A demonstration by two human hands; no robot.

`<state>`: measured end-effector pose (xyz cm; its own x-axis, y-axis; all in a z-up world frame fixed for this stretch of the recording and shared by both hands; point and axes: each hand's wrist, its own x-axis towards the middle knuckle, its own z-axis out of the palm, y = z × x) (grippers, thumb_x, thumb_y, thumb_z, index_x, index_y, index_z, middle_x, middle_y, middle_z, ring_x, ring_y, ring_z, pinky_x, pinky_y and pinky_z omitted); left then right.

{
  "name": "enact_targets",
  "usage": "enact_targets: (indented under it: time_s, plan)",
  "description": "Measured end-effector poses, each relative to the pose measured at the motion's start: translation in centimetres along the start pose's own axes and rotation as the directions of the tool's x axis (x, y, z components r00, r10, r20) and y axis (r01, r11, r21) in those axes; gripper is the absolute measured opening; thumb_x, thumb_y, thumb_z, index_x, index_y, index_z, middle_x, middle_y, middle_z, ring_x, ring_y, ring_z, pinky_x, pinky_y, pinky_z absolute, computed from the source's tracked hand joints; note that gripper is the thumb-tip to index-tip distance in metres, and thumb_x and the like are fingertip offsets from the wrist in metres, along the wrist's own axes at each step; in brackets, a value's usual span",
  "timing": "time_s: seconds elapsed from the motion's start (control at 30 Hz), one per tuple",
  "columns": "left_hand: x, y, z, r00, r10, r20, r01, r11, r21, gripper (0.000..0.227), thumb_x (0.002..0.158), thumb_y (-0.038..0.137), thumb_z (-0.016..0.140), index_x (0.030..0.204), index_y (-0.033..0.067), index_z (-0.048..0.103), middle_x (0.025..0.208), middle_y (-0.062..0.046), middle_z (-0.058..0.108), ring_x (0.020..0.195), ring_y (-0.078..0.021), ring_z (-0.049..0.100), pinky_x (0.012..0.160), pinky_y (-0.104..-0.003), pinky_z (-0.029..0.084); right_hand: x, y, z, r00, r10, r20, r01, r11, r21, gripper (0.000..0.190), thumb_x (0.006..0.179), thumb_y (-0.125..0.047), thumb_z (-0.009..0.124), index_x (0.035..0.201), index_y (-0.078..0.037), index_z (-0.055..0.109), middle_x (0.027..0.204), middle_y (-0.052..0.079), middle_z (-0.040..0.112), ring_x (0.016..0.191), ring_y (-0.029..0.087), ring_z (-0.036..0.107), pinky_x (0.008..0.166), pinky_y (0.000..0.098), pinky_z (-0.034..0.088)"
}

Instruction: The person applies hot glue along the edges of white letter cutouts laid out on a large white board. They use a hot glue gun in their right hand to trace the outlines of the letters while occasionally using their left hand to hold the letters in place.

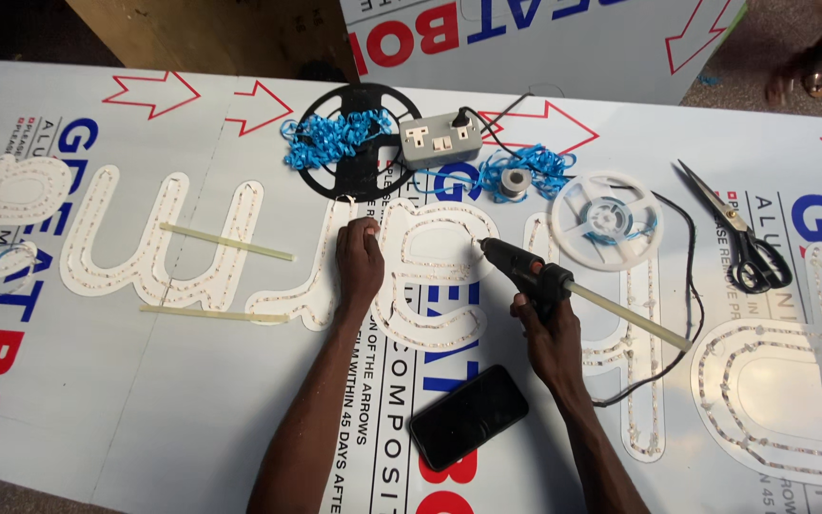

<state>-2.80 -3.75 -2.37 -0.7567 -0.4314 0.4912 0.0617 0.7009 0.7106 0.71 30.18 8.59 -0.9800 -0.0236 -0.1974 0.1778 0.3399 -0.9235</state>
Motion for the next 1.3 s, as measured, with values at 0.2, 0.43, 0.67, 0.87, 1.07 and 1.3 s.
enact_targets:
  time_s: [0.2, 0.43, 0.67, 0.87, 1.07, 1.3]
  plan:
    - [-0.1, -1.0, 0.5, 1.0, 0.013, 0.011, -0.013, 0.999, 0.042, 0.018, 0.116, 0.01, 0.051, 0.116, 0.0151, 0.068, 0.096, -0.007, 0.07, 0.094, -0.0356, 0.068, 0.093, -0.048, 0.055, 2.1, 0.9, 0.6, 0.998, -0.051, 0.032, 0.053, 0.996, -0.067, 0.032, 0.114, -0.044, 0.074, 0.116, -0.013, 0.066, 0.086, 0.01, 0.082, 0.086, 0.03, 0.075, 0.085, 0.0499, 0.054]
    - [-0.1, -0.4, 0.2, 1.0, -0.028, 0.014, 0.028, 0.999, 0.032, 0.025, 0.112, -0.001, 0.047, 0.119, 0.0121, 0.067, 0.093, -0.01, 0.064, 0.091, -0.0359, 0.063, 0.094, -0.048, 0.052, 2.3, 0.6, 0.7, 0.998, -0.052, 0.043, 0.055, 0.996, -0.07, 0.034, 0.115, -0.045, 0.073, 0.115, -0.012, 0.063, 0.085, 0.01, 0.081, 0.089, 0.029, 0.076, 0.086, 0.0498, 0.053]
    - [0.1, 0.4, -0.2, 0.998, -0.061, 0.031, 0.061, 0.998, 0.01, 0.022, 0.115, 0.007, 0.048, 0.123, 0.0134, 0.068, 0.1, -0.013, 0.068, 0.093, -0.0395, 0.064, 0.095, -0.053, 0.053, 2.7, 0.7, 0.8, 0.997, -0.047, 0.053, 0.05, 0.997, -0.066, 0.03, 0.114, -0.043, 0.073, 0.115, -0.014, 0.065, 0.083, 0.009, 0.079, 0.087, 0.029, 0.076, 0.088, 0.0484, 0.052]
    - [0.1, 0.2, -0.1, 0.997, -0.058, 0.052, 0.056, 0.998, 0.029, 0.013, 0.114, 0.013, 0.056, 0.118, 0.014, 0.067, 0.091, -0.012, 0.065, 0.089, -0.0395, 0.063, 0.091, -0.052, 0.053, 2.5, 1.2, 0.8, 0.997, -0.068, 0.025, 0.07, 0.993, -0.1, 0.029, 0.114, -0.038, 0.074, 0.118, -0.011, 0.064, 0.086, 0.013, 0.08, 0.085, 0.032, 0.076, 0.085, 0.0511, 0.053]
    - [0.1, -0.1, -0.2, 0.997, -0.026, 0.067, 0.024, 0.999, 0.039, 0.01, 0.111, 0.009, 0.059, 0.114, 0.0123, 0.067, 0.086, -0.011, 0.062, 0.082, -0.0365, 0.062, 0.089, -0.05, 0.053, 2.7, 0.5, 0.2, 0.998, -0.056, -0.025, 0.055, 0.998, -0.041, 0.034, 0.114, -0.043, 0.076, 0.122, -0.012, 0.064, 0.096, 0.011, 0.083, 0.083, 0.026, 0.074, 0.08, 0.0445, 0.055]
    - [0.7, -0.2, -0.1, 0.994, 0.053, 0.099, -0.057, 0.998, 0.04, 0.011, 0.109, 0.009, 0.063, 0.117, 0.0129, 0.07, 0.094, -0.008, 0.063, 0.09, -0.0358, 0.065, 0.091, -0.05, 0.052, 2.7, -0.8, 0.6, 0.998, -0.06, -0.026, 0.063, 0.993, 0.101, 0.025, 0.116, -0.032, 0.07, 0.129, -0.012, 0.064, 0.091, 0.008, 0.081, 0.07, 0.022, 0.065, 0.071, 0.0369, 0.051]
